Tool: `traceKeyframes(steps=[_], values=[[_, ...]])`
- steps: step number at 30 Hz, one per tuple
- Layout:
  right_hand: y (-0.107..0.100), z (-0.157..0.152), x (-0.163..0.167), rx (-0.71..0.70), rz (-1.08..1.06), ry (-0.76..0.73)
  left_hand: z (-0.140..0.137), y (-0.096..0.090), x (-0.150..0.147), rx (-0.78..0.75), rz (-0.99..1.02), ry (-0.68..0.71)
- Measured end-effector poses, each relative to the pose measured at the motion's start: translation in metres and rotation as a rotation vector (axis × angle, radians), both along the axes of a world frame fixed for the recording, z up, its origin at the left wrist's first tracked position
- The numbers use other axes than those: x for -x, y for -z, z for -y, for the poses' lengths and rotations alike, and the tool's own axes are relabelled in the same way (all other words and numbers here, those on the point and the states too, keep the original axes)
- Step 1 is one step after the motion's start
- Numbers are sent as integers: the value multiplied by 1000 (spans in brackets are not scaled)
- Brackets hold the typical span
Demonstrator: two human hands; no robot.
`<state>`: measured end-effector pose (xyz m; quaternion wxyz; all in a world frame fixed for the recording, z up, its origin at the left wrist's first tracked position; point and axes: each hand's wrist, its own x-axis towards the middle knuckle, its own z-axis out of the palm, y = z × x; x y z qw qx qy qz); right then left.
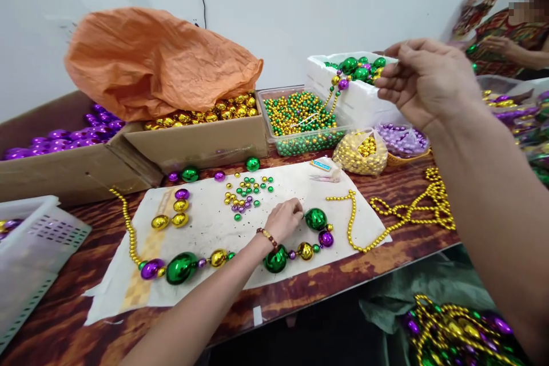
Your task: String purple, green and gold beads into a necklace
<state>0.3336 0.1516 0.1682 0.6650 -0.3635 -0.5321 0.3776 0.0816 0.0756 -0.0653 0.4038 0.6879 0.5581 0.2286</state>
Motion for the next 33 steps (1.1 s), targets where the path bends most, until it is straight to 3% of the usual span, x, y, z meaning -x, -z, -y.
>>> traceKeyframes(steps=[6, 16, 21, 27, 30, 33], values=[[-3, -6, 28, 56, 49, -133, 4, 0, 6, -83, -126, 23], [-24, -20, 64, 35, 83, -146, -7, 33, 2, 178, -39, 61], [-36, -12, 88, -26, 109, -147, -8, 37, 0, 220, -20, 40], [-27, -9, 110, -16, 155, -160, -6, 35, -1, 249, -6, 26], [-38, -17, 111, -78, 169, -120, -6, 36, 0, 251, -3, 29], [-62, -25, 109, -230, 205, -90, -6, 36, 0, 251, -10, 39]])
